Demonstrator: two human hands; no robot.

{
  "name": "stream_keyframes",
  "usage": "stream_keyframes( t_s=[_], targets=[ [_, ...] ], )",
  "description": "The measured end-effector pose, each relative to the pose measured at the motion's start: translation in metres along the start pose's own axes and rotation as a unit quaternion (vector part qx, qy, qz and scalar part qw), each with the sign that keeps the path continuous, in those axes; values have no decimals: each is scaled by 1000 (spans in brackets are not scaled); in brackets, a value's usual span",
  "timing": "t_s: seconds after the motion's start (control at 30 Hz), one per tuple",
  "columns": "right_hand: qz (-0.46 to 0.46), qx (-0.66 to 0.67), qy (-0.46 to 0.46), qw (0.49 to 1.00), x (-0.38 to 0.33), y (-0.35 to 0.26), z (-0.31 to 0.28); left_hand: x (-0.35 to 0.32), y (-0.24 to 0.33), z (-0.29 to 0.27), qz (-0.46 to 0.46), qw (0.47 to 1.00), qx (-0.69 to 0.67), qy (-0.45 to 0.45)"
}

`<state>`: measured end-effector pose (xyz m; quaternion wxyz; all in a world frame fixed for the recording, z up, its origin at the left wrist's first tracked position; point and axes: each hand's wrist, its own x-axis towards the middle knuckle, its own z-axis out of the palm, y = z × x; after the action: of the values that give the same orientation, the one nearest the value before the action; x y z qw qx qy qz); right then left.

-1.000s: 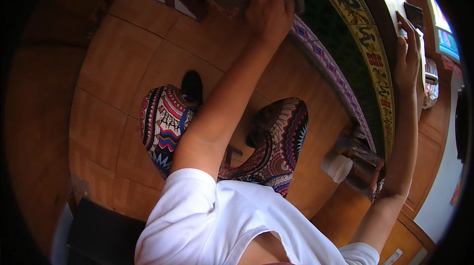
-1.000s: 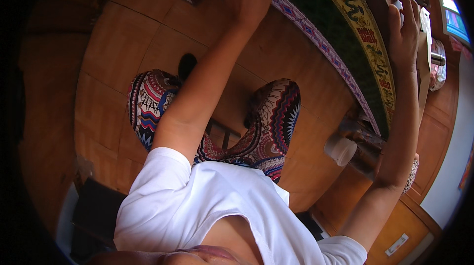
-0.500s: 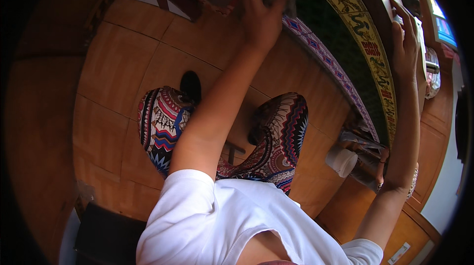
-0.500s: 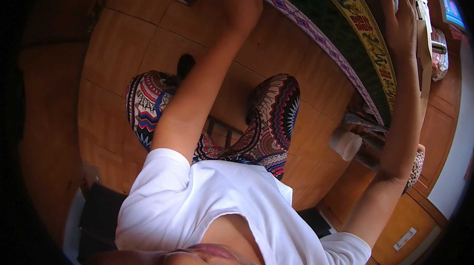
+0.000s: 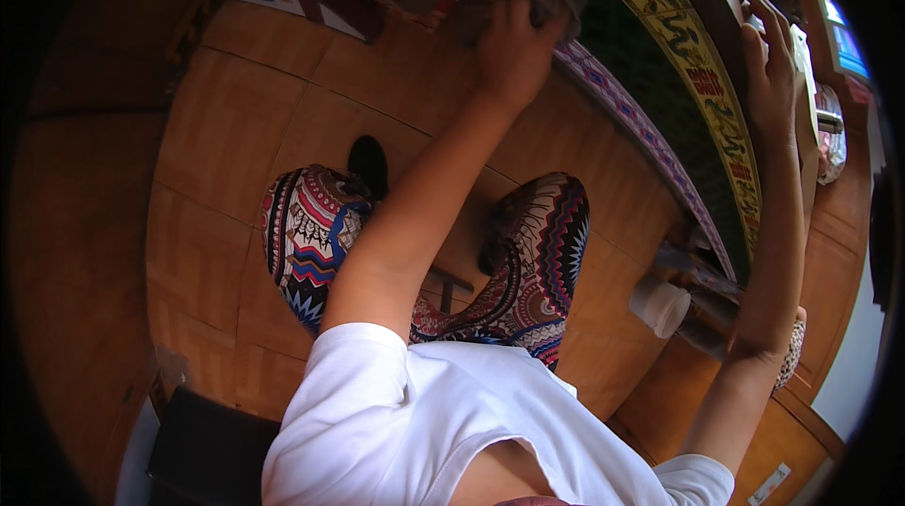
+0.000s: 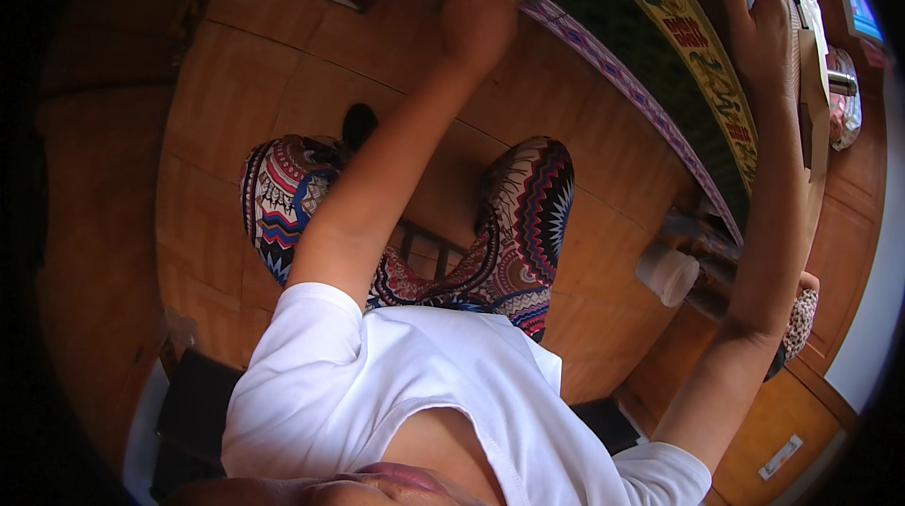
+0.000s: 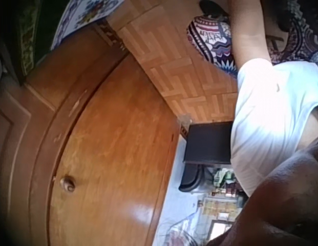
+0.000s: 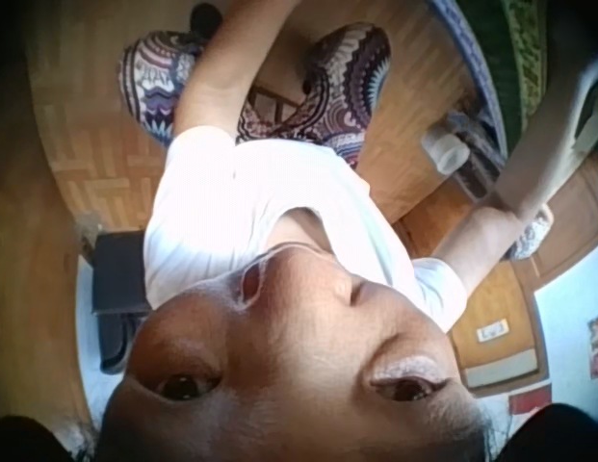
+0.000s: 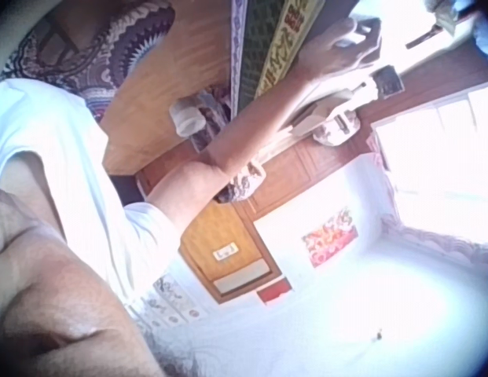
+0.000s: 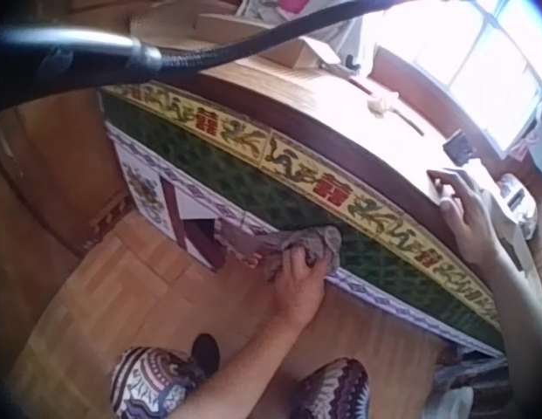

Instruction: The person kneels on the floor and wipes the decorative edge of a large round table using a cloth. They repeatedly dip the cloth into a bucket of water and continue wiping the table's rim.

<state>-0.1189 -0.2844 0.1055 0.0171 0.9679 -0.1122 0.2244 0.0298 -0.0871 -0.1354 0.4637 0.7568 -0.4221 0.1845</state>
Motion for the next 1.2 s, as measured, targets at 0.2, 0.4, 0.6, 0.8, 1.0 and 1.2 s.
stream_keyframes(
  t_s=[0.2,0.4,0.6,0.8,1.0,1.2],
  targets=[
    [9,18,-10,1000,-1,5,-1,20,-1,-16,-135,971,-149,128],
    [5,7,-5,1000,0,2,2,53,-8,-30,-159,980,37,110],
    [-10,-8,-12,1000,1,5,0,13,16,-13,-101,991,15,-84],
    [1,-5,-14,1000,4,-3,-5,15,0,-19,-152,975,-158,21],
    [-18,0,-9,1000,2,-2,-10,106,-25,-73,-304,946,-10,110],
    [24,-19,-30,999,-3,-14,-5,46,-6,-37,-139,987,5,81]
  ],
)
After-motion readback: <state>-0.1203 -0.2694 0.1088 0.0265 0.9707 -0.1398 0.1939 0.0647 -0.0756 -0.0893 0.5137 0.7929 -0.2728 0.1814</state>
